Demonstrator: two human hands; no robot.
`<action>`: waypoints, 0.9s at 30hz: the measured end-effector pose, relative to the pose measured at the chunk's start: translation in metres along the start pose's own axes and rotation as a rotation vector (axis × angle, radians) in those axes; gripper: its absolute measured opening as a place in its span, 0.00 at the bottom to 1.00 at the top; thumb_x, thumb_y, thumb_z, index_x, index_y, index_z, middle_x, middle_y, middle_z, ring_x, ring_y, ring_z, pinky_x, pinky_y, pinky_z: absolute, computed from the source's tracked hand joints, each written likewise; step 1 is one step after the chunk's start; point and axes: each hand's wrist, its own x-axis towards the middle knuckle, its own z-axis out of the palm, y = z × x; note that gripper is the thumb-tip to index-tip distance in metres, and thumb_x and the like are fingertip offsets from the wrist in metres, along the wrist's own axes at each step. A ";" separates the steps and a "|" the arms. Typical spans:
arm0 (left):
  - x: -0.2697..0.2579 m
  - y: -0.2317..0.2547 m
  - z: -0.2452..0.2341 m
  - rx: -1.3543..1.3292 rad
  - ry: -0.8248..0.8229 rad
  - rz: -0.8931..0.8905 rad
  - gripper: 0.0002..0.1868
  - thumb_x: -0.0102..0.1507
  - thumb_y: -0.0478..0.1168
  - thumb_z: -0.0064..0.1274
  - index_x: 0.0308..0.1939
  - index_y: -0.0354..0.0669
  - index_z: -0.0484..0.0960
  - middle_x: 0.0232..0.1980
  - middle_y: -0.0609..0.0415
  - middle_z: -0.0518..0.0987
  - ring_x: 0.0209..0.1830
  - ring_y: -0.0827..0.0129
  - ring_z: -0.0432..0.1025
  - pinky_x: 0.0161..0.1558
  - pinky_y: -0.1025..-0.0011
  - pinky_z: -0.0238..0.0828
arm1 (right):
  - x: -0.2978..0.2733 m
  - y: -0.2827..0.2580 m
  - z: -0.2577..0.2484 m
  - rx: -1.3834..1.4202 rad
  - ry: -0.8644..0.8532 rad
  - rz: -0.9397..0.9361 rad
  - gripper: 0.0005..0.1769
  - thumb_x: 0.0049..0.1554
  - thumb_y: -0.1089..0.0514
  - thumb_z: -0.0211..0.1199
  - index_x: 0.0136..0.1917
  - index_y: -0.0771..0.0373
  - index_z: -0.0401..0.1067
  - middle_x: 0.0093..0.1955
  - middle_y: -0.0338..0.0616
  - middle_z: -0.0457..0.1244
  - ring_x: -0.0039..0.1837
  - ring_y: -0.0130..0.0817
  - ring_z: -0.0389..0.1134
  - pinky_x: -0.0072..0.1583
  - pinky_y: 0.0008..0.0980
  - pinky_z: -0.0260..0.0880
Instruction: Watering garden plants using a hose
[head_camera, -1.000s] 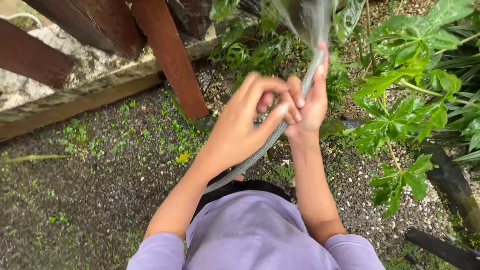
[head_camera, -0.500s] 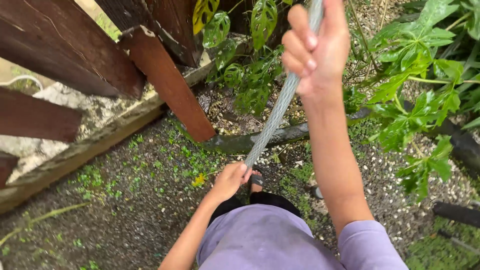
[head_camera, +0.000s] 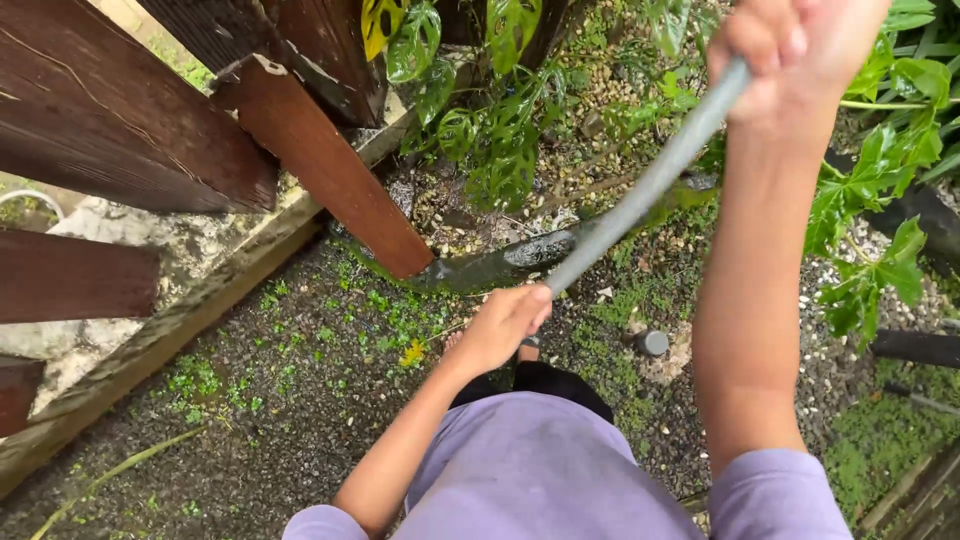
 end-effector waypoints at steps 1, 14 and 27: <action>-0.004 0.000 0.000 -0.001 -0.001 0.000 0.26 0.72 0.60 0.28 0.25 0.53 0.65 0.21 0.66 0.61 0.18 0.78 0.55 0.25 0.78 0.54 | -0.011 0.008 0.007 -0.001 0.001 -0.001 0.28 0.62 0.40 0.33 0.29 0.59 0.51 0.24 0.35 0.43 0.24 0.28 0.47 0.26 0.27 0.41; -0.059 -0.094 -0.007 0.013 -0.033 -0.204 0.26 0.74 0.55 0.33 0.22 0.50 0.60 0.21 0.64 0.59 0.22 0.77 0.53 0.32 0.75 0.47 | -0.094 0.084 -0.081 -0.085 0.262 0.022 0.18 0.77 0.52 0.35 0.74 0.48 0.62 0.28 0.33 0.53 0.25 0.19 0.46 0.24 0.18 0.43; -0.110 -0.179 -0.010 -0.087 0.197 -0.472 0.28 0.74 0.48 0.40 0.17 0.47 0.68 0.16 0.58 0.65 0.20 0.72 0.55 0.29 0.72 0.57 | -0.111 0.166 -0.153 -0.015 0.377 0.197 0.27 0.71 0.49 0.26 0.82 0.45 0.32 0.26 0.27 0.50 0.22 0.16 0.51 0.20 0.13 0.52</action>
